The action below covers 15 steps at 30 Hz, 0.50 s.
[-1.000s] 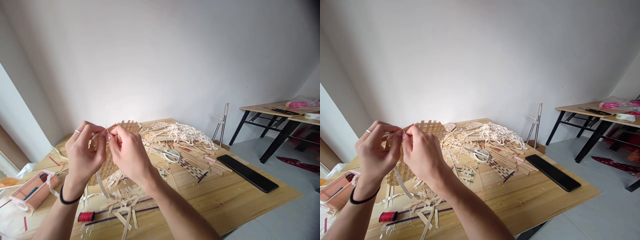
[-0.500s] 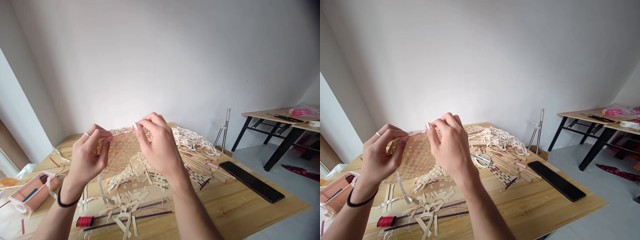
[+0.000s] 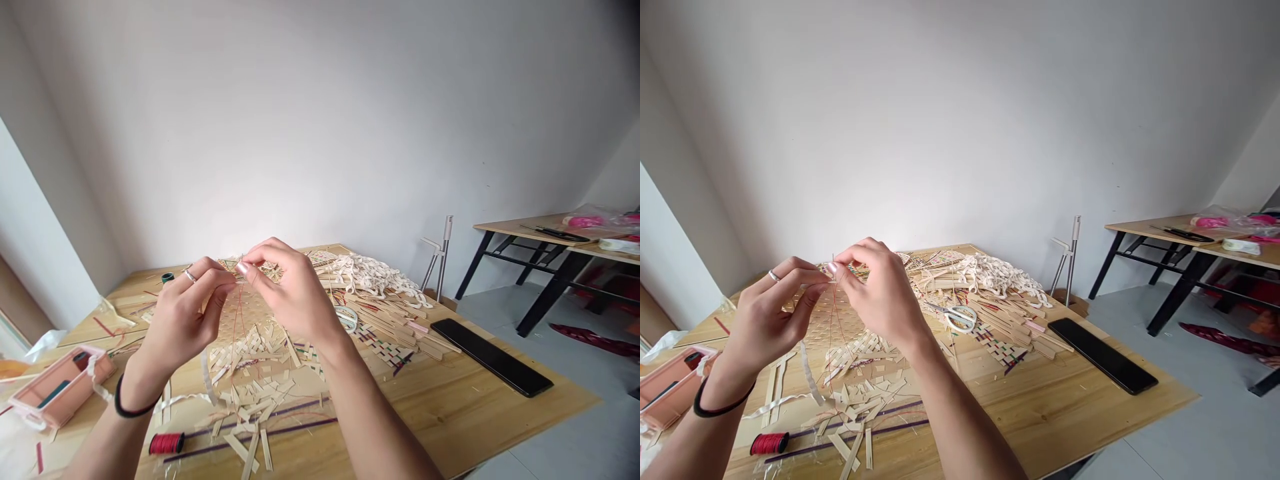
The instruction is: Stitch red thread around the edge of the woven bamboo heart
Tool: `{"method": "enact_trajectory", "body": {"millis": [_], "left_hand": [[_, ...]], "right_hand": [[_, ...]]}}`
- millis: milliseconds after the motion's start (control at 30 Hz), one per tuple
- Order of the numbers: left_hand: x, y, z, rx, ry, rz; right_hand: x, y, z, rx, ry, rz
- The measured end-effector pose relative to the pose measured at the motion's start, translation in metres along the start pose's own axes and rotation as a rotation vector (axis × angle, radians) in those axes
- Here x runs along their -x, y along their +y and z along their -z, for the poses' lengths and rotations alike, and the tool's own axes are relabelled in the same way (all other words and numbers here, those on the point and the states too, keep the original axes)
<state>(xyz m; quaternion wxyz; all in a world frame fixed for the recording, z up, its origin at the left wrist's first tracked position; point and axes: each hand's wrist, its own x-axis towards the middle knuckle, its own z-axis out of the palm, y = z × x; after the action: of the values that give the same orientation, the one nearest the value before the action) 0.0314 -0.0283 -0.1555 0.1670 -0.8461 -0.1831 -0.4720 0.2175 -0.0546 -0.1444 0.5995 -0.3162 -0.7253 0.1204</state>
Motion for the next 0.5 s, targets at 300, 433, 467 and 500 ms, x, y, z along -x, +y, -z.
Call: {"method": "enact_trajectory", "body": {"millis": [300, 433, 467, 500], "left_hand": [[0.001, -0.008, 0.014, 0.084, 0.002, 0.045], [0.003, -0.019, 0.02, 0.152, 0.002, 0.076], [0.004, -0.021, 0.021, 0.178, -0.005, 0.078], [0.005, -0.024, 0.022, 0.205, -0.016, 0.08]], "right_hand": [[-0.011, 0.046, 0.062, -0.405, 0.383, -0.219], [-0.017, 0.077, 0.109, -0.587, 0.475, -0.302], [-0.015, 0.084, 0.122, -0.589, 0.518, -0.325], [-0.011, 0.091, 0.135, -0.564, 0.551, -0.357]]}}
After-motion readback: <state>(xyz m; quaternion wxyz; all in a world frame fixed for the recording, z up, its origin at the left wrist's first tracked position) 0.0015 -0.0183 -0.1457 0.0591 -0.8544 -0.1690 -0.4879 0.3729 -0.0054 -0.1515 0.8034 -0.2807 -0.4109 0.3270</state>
